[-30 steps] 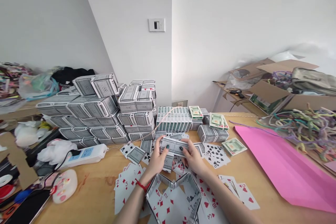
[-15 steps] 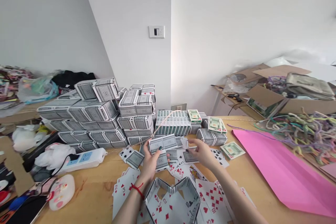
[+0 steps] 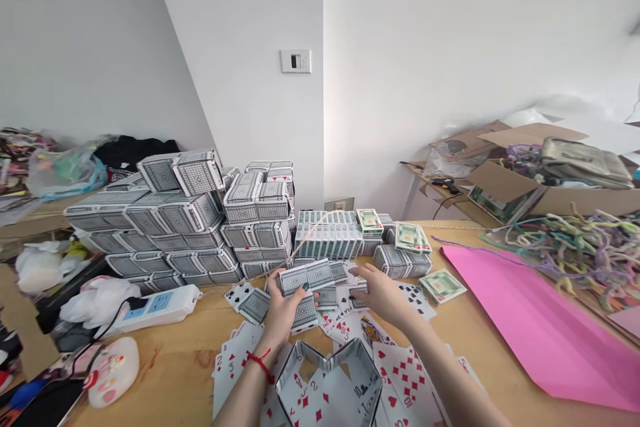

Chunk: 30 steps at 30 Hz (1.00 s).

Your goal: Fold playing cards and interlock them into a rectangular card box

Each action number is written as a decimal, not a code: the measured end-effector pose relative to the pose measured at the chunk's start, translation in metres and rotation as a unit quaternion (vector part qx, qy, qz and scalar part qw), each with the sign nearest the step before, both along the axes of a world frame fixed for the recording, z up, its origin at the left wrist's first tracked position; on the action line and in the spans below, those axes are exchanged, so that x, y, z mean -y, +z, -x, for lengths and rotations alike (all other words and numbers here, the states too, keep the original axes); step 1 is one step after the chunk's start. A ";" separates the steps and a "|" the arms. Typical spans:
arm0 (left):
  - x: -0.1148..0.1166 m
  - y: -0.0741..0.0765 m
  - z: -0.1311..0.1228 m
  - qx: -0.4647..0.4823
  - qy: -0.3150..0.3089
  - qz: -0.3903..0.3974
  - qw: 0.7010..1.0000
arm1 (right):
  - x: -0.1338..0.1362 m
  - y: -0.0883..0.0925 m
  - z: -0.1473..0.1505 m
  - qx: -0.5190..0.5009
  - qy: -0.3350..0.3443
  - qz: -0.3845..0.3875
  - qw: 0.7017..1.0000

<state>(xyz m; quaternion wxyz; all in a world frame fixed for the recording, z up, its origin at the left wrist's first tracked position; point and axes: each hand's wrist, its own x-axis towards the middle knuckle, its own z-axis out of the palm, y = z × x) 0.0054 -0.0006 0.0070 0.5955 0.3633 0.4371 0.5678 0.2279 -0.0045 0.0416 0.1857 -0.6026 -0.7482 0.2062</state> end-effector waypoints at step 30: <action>-0.006 -0.004 0.005 -0.119 -0.025 -0.065 0.990 | -0.006 -0.002 0.005 -0.494 -0.065 0.078 0.864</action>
